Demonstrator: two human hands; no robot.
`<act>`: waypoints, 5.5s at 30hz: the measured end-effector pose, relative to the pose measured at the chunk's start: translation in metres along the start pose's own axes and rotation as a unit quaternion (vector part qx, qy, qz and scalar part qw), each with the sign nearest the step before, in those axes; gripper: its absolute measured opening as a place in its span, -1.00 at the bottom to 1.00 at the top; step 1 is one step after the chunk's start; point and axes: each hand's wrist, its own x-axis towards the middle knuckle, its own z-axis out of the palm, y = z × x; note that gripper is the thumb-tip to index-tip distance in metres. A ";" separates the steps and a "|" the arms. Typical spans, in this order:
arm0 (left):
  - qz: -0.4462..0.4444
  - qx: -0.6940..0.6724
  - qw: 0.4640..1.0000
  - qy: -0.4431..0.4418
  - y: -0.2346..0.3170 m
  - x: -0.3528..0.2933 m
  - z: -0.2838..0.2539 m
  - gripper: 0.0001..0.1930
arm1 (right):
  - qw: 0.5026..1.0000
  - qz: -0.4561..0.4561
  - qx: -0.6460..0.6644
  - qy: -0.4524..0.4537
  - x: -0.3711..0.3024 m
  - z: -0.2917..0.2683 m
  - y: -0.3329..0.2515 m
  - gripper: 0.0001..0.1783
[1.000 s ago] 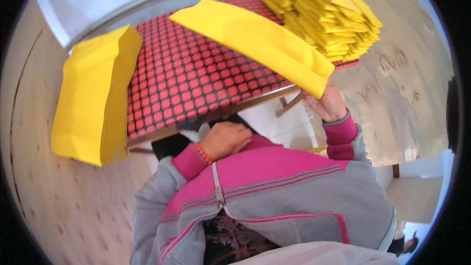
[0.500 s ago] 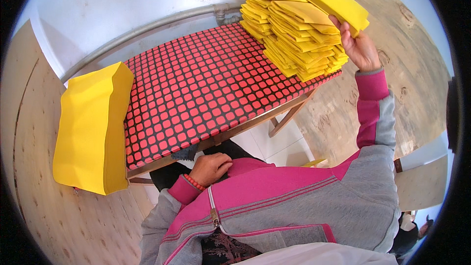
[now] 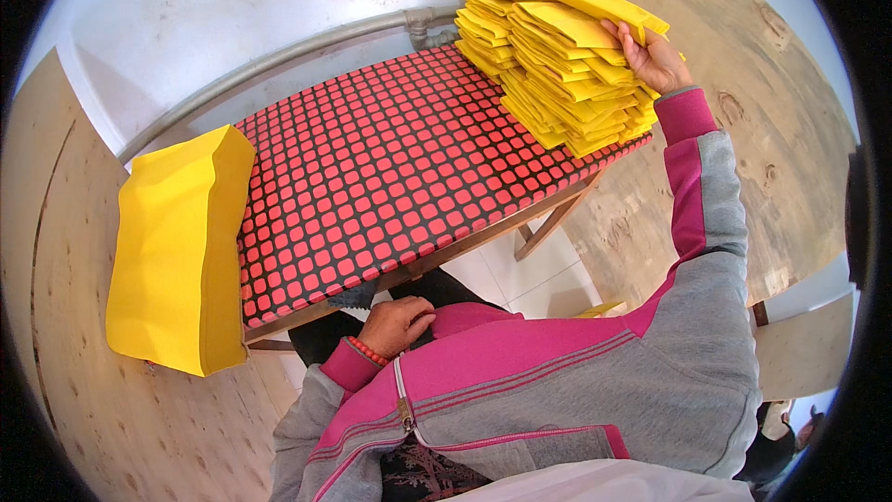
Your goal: The person folds yellow paper sheets by hand on a patterned table. They smooth each fold, stack the finished sheets, and continue folding additional sheets from a nearby pile.
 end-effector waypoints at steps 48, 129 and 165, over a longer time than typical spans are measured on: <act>-0.267 -0.086 0.904 0.322 0.009 -0.161 0.026 -0.93 | 0.807 0.170 -0.318 -0.467 -0.179 0.091 0.404 -0.81; -0.121 0.056 0.832 0.539 0.053 -0.209 -0.191 -0.72 | 0.503 -0.403 -0.286 -0.709 -0.110 0.429 0.424 -0.78; -0.073 0.024 0.784 0.616 0.060 -0.195 -0.171 -0.95 | 0.631 -0.327 -0.216 -0.669 -0.112 0.418 0.442 -0.86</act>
